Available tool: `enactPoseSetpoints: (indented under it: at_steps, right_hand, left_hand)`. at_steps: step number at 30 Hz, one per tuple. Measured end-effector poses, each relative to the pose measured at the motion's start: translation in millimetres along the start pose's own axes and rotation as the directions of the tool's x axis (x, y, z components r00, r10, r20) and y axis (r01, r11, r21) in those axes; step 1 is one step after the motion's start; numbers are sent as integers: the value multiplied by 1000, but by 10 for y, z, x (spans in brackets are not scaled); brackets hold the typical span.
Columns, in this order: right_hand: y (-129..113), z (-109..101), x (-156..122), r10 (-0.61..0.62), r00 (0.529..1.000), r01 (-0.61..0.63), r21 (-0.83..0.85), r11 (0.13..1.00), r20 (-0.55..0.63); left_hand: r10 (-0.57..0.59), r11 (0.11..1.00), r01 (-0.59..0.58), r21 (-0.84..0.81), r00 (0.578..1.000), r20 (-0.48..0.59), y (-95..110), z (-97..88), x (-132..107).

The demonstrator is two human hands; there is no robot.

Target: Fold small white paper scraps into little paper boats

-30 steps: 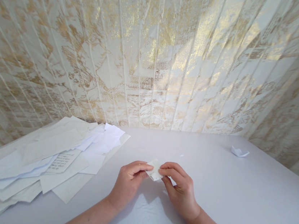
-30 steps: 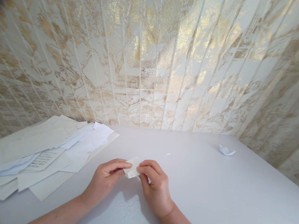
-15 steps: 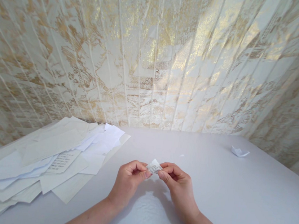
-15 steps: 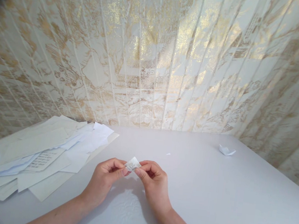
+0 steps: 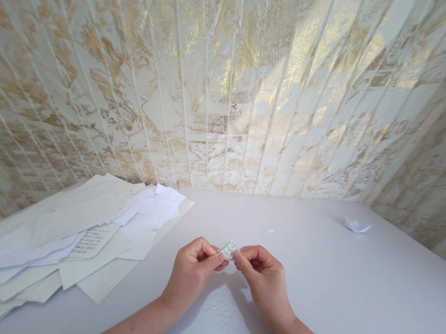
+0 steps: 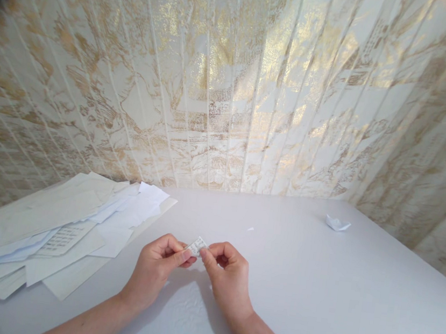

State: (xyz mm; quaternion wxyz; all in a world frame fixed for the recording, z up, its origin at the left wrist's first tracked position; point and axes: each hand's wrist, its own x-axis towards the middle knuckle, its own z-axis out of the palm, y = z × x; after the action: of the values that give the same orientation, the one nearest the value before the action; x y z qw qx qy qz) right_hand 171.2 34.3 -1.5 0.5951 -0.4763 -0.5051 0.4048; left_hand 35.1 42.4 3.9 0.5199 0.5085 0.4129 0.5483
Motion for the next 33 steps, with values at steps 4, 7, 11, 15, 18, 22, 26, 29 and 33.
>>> enactPoseSetpoints:
  at_steps: [4,7,11,15,18,22,26,29,33]
  right_hand:
    - [-1,6,4,-28,1000,28,-16,999,-14]
    - [-5,6,9,-36,999,35,-22,999,-13]
    - [-9,2,11,-41,999,40,-19,999,-23]
    - [-6,0,1,-72,997,72,-49,996,0]
    - [5,6,-19,-111,993,114,-79,990,43]
    - [22,14,-36,-144,986,151,-76,986,84]
    - [23,4,-32,-97,987,101,-28,994,127]
    - [9,-4,-26,-22,985,23,-5,1000,174]
    - [-37,0,-9,54,984,-60,33,998,169]
  left_hand:
    - [-6,1000,6,-3,1000,2,9,3,-9]
    - [0,1000,0,21,1000,2,16,0,-12]
    - [6,1000,-6,20,1000,15,11,7,-11]
    - [20,1000,-19,-15,999,46,-3,26,-13]
    - [28,1000,-29,11,997,75,5,37,-21]
    - [8,997,-16,80,996,94,52,46,-33]
    - [2,995,-10,103,997,81,75,42,-32]
    - [-10,999,8,39,998,58,51,32,-21]
    - [-78,995,79,-63,997,23,27,31,-2]
